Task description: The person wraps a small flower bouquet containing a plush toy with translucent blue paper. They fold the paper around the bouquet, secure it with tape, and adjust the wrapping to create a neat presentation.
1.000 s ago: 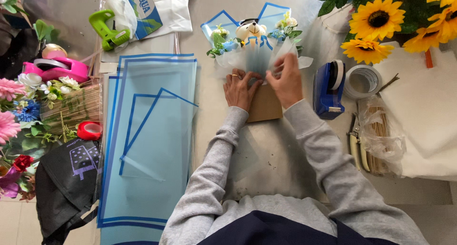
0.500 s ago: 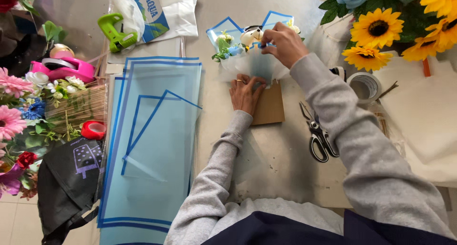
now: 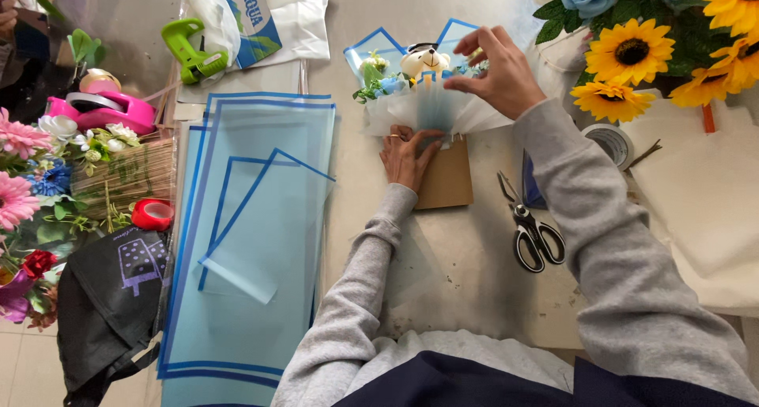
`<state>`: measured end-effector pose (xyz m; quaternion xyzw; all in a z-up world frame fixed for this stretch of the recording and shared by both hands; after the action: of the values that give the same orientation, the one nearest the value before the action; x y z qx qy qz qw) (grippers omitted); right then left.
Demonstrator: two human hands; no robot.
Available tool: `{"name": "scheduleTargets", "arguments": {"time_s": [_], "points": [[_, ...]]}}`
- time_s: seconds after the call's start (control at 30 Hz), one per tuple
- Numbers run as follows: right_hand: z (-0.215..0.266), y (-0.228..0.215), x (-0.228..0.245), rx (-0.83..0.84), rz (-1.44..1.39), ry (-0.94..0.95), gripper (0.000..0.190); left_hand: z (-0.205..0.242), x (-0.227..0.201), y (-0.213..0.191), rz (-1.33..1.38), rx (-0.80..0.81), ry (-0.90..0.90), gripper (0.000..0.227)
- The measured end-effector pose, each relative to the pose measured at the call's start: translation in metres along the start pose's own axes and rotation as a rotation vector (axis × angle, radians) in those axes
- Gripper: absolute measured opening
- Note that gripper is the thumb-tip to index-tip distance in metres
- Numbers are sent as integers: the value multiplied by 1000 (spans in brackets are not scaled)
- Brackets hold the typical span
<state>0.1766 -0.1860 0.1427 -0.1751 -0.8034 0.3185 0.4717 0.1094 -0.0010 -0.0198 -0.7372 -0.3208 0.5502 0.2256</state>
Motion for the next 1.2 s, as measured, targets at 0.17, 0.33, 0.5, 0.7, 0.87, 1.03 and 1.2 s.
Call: {"name": "scheduleTargets", "arguments": {"time_s": [0.17,0.33,0.5,0.7,0.87,1.03,1.2], "points": [[8,-6,-12,188,154,98,45,-1,4,2,-4,22,8,23],[-15,9,-21,325,223,85,41,0,3,1,-6,38,-15,23],[-61,39,-70,520,457,72,34,0,-5,-6,-10,28,-18,23],[-83,31,-33,668,496,326,45,1,-2,-2,-7,25,-18,24],[-83,23,-26,737,502,319,47,1,2,0,-8,30,-11,24],[-91,42,-57,808,581,136,31,0,4,3,-48,16,8,24],[-73,68,-57,551,1010,-333,28,-1,3,1,-64,44,-12,25]]}}
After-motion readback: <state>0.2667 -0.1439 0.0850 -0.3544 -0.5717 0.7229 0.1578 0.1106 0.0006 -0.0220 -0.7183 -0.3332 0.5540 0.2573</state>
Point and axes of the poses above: each hand's wrist, its own z-axis away from the middle knuckle, its own y-axis out of the palm, x = y × z, the point moved 2 cm from there along -z, towards the middle knuckle, and after that the axes turned 1 degree about y, right-handed, at the moved point
